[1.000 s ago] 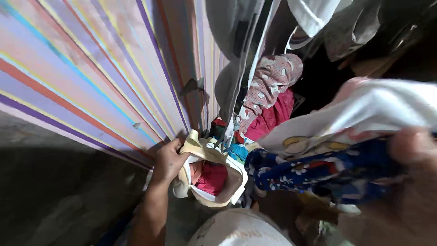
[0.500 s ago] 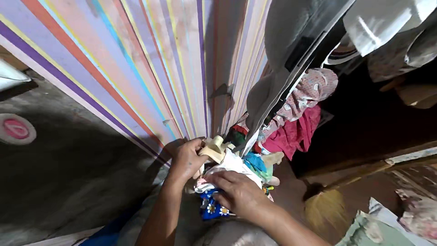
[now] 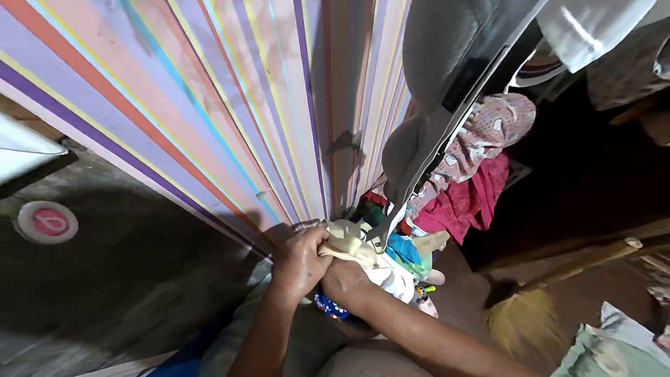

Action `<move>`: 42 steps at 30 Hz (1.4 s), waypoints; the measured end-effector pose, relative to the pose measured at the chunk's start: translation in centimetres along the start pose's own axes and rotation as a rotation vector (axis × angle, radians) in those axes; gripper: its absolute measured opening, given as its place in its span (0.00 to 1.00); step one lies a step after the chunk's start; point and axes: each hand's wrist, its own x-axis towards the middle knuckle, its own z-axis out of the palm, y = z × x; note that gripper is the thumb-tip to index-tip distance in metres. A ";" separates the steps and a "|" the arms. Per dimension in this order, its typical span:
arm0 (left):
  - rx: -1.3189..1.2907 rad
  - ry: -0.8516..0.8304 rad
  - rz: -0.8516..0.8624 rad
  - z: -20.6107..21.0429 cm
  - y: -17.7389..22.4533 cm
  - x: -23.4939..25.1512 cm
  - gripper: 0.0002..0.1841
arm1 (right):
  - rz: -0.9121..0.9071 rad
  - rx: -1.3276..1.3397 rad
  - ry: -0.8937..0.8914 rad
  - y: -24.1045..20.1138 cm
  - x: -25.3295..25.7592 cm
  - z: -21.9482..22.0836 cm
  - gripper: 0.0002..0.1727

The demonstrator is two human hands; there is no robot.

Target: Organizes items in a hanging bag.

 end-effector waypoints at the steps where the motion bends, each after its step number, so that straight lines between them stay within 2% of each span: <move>1: 0.021 0.003 0.006 0.0 0.3 -0.2 0.12 | 0.029 0.010 -0.018 0.2 0.6 0.5 0.16; 4: -0.005 -0.015 0.015 0.4 0.8 -0.6 0.13 | 0.146 0.252 -0.050 2.2 2.1 2.4 0.24; 6: -0.028 -0.047 0.012 1.1 1.0 -0.9 0.13 | 0.188 0.363 0.094 4.2 2.9 4.0 0.25; 9: -0.043 -0.048 0.003 1.5 1.1 -1.1 0.13 | 0.169 0.318 0.111 4.4 2.6 3.3 0.25; 11: -0.047 -0.050 -0.009 1.3 0.9 -0.9 0.13 | 0.154 0.323 0.009 3.8 2.9 3.3 0.24; 13: -0.061 -0.068 -0.014 1.4 0.9 -1.0 0.14 | 0.169 0.408 0.084 4.4 2.6 4.2 0.23; 15: -0.059 -0.095 -0.006 2.0 1.6 -1.2 0.13 | 0.211 0.443 0.156 4.8 1.4 3.3 0.25; 17: -0.033 -0.101 0.014 2.5 2.1 -1.0 0.13 | 0.250 0.459 0.129 4.7 0.9 1.7 0.25; 19: -0.025 -0.116 -0.005 2.3 2.1 -0.6 0.14 | 0.207 0.355 0.036 4.3 0.7 1.3 0.23; 21: -0.011 -0.093 -0.026 1.6 1.3 -0.1 0.16 | 0.065 0.144 -0.004 4.2 -0.3 2.2 0.19; 24: -0.054 0.006 -0.048 0.8 -0.2 0.6 0.17 | -0.241 0.029 0.211 6.0 -3.9 3.0 0.19; 27: -0.099 0.033 -0.051 0.7 -0.9 0.5 0.15 | -0.402 -0.047 0.455 9.2 -7.0 4.0 0.25; 31: -0.105 -0.019 -0.080 2.5 -0.4 1.2 0.13 | -0.401 -0.039 0.502 12.2 -8.6 6.5 0.24; 37: -0.113 -0.009 -0.036 3.2 -0.6 1.5 0.14 | -0.343 0.005 0.481 12.2 -8.0 6.5 0.23; 40: -0.118 -0.023 -0.035 3.2 -0.3 1.1 0.15 | -0.266 0.162 0.469 11.4 -7.6 5.2 0.17; 42: -0.128 -0.024 -0.060 3.1 -0.1 1.0 0.14 | -0.228 0.315 0.539 10.9 -7.5 4.0 0.14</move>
